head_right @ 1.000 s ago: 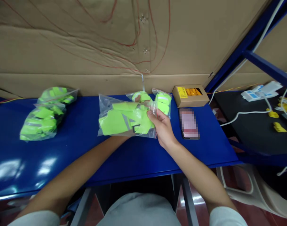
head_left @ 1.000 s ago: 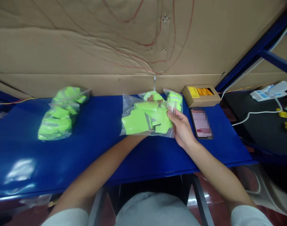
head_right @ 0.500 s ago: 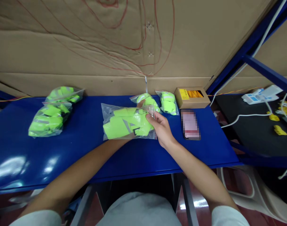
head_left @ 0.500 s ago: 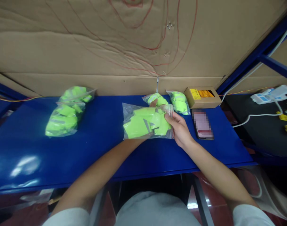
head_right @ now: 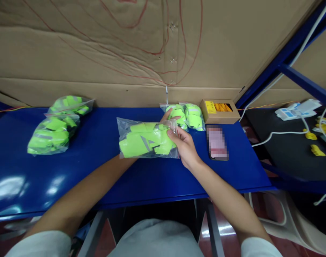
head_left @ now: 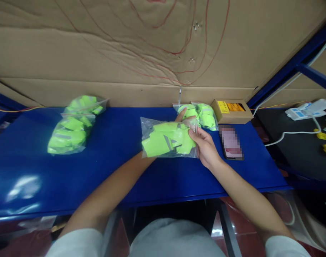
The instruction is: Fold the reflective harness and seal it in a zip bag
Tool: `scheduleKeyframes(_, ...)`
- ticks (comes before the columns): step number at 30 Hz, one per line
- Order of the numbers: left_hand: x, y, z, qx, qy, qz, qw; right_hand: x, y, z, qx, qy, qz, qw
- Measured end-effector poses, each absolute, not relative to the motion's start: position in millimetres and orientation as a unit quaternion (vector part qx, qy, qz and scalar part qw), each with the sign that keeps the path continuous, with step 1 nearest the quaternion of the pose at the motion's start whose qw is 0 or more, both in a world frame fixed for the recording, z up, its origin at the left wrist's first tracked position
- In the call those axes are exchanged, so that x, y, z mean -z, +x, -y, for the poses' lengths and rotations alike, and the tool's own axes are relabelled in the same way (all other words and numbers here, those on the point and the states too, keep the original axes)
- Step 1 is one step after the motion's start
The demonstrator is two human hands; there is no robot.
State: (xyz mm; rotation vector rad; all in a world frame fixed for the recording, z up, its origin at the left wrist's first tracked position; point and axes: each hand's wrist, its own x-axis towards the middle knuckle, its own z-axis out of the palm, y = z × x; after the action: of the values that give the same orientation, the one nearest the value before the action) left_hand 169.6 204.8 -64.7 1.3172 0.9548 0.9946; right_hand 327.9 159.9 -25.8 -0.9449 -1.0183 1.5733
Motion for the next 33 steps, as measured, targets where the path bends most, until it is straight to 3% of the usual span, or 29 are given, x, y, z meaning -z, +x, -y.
scheduleKeyframes(6, 32, 98, -192, -0.456, 0.559, -0.464, 0.514, 27, 326, -157, -0.664, -0.394, 0.417, 0.480)
scheduleKeyframes(10, 22, 49, -170, -0.389, 0.459, -0.397, 0.693, 32, 323, -157, -0.684, -0.403, 0.416, 0.444)
scheduleKeyframes(13, 28, 33, -160, -0.330, 0.495, -0.396, 0.699, 39, 320, -160, -0.694, -0.419, 0.415, 0.412)
scheduleKeyframes(19, 31, 33, -150, -0.342, 0.643, -0.454, 0.514, 42, 324, -163, -0.598, -0.431, 0.516, 0.436)
scheduleKeyframes(23, 30, 43, -138, -0.405, 0.804, -0.392, 0.191, 38, 334, -169, -0.410, -0.464, 0.581, 0.528)
scheduleKeyframes(25, 33, 50, -133, -0.388, 0.863, -0.321, 0.037, 36, 338, -173, -0.461, -0.485, 0.524, 0.527)
scheduleKeyframes(27, 35, 55, -129, -0.356, 0.895, -0.262, -0.056, 34, 340, -176, -0.587, -0.492, 0.438, 0.471)
scheduleKeyframes(30, 35, 60, -126, -0.335, 0.907, -0.233, -0.102, 32, 339, -178, -0.691, -0.484, 0.369, 0.390)
scheduleKeyframes(33, 34, 62, -126, -0.314, 0.917, -0.235, -0.075, 31, 339, -179, -0.682, -0.481, 0.381, 0.398)
